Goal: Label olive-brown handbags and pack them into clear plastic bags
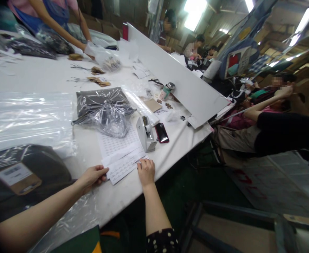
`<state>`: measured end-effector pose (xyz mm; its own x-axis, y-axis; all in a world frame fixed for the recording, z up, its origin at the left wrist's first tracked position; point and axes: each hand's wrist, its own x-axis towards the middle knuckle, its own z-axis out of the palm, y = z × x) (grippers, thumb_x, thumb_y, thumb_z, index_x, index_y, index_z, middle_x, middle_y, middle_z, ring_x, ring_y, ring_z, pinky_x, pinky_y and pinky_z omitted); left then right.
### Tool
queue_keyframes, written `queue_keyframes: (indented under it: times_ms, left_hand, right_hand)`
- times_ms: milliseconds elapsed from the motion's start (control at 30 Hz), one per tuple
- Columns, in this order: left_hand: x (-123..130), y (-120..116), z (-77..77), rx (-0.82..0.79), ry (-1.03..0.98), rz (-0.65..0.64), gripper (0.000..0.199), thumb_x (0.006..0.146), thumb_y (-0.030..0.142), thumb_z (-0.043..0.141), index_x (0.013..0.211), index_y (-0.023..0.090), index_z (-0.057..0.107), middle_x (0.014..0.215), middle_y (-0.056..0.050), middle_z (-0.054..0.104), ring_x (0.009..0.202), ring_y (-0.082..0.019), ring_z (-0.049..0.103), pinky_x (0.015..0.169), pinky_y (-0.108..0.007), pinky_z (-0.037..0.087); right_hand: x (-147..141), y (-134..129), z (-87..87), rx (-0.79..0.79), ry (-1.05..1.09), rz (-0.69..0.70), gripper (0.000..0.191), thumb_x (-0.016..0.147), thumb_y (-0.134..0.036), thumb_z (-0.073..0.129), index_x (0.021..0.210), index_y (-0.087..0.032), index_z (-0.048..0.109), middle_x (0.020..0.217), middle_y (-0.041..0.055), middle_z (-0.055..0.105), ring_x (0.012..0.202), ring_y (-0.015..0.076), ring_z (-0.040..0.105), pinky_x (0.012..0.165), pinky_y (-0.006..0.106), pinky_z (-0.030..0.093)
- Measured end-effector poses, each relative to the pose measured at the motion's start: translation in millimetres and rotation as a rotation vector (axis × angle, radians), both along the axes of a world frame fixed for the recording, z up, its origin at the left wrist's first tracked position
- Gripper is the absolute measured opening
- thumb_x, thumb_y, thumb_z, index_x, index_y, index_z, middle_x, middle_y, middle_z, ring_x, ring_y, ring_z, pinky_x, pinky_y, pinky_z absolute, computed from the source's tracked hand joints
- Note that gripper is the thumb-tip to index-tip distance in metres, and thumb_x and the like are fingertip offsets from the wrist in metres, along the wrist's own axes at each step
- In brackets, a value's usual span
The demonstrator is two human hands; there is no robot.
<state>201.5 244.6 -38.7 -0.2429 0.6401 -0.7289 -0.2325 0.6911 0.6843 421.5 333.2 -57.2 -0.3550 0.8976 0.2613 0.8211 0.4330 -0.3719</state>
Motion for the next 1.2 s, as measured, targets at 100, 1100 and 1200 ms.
queue_keyframes:
  times_ms: [100, 1100, 1200]
  left_hand:
    - [1, 0, -1.2, 0.014, -0.013, 0.007, 0.038, 0.06, 0.045, 0.07, 0.066, 0.018, 0.044, 0.043, 0.003, 0.052, 0.033, -0.006, 0.036, 0.037, -0.017, 0.022]
    - [-104, -239, 96.3, 0.615, 1.06, -0.096, 0.02, 0.088, 0.024, 0.046, 0.097, 0.026, 0.064, 0.095, -0.004, 0.066, 0.091, -0.018, 0.059, 0.082, -0.027, 0.045]
    - [-151, -273, 92.4, 0.549, 1.26, 0.158, 0.019, 0.086, 0.027, 0.05, 0.099, 0.025, 0.064, 0.102, -0.005, 0.065, 0.099, -0.021, 0.057, 0.09, -0.03, 0.043]
  right_hand:
    - [0, -2, -0.3, 0.064, -0.015, -0.038, 0.02, 0.082, -0.024, 0.059, 0.099, -0.022, 0.068, 0.102, 0.0089, 0.058, 0.096, 0.0241, 0.045, 0.087, 0.038, 0.036]
    - [-262, -164, 130.3, -1.996, 1.276, 0.708, 0.036, 0.078, -0.036, 0.063, 0.111, -0.026, 0.057, 0.042, -0.0117, 0.031, 0.035, 0.0056, 0.013, 0.038, 0.021, 0.011]
    - [-307, -191, 140.0, -2.058, 1.148, 0.769, 0.04, 0.078, -0.038, 0.063, 0.115, -0.027, 0.054, 0.042, -0.012, 0.032, 0.035, 0.0055, 0.015, 0.038, 0.02, 0.011]
